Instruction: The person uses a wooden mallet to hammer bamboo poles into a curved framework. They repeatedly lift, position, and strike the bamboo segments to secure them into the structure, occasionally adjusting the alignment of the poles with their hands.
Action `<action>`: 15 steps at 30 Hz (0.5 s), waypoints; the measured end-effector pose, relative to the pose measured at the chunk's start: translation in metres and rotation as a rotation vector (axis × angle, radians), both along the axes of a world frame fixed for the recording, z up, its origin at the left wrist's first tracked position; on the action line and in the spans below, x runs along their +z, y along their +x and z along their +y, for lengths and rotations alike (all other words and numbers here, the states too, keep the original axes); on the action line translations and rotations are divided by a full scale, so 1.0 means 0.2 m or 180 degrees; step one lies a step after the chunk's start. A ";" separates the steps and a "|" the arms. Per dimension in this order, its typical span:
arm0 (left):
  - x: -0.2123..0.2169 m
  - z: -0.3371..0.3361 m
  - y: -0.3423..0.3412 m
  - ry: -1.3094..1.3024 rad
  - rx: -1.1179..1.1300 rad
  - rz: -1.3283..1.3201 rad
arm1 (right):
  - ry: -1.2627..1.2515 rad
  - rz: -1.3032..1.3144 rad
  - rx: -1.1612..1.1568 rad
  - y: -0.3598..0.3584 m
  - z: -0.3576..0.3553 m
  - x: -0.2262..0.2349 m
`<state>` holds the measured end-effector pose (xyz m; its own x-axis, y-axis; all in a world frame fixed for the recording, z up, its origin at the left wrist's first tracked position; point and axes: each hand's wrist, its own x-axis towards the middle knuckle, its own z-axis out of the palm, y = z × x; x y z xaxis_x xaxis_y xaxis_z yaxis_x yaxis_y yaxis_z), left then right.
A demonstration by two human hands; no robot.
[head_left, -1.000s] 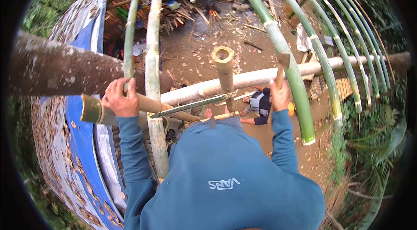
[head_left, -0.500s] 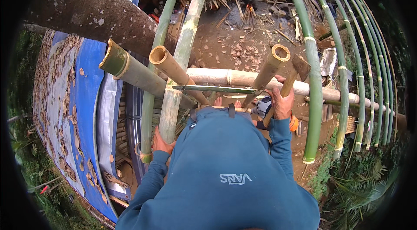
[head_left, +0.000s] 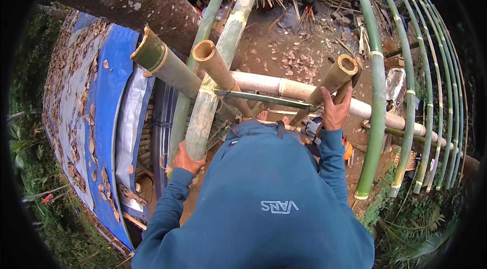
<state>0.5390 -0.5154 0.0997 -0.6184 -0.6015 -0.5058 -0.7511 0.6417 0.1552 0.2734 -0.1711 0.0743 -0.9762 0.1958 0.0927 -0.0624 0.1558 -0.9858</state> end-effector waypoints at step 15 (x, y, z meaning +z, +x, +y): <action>0.26 0.06 -0.02 -0.0934 0.0042 0.0354 | 0.0121 -0.0080 0.0200 -0.02 0.06 -0.07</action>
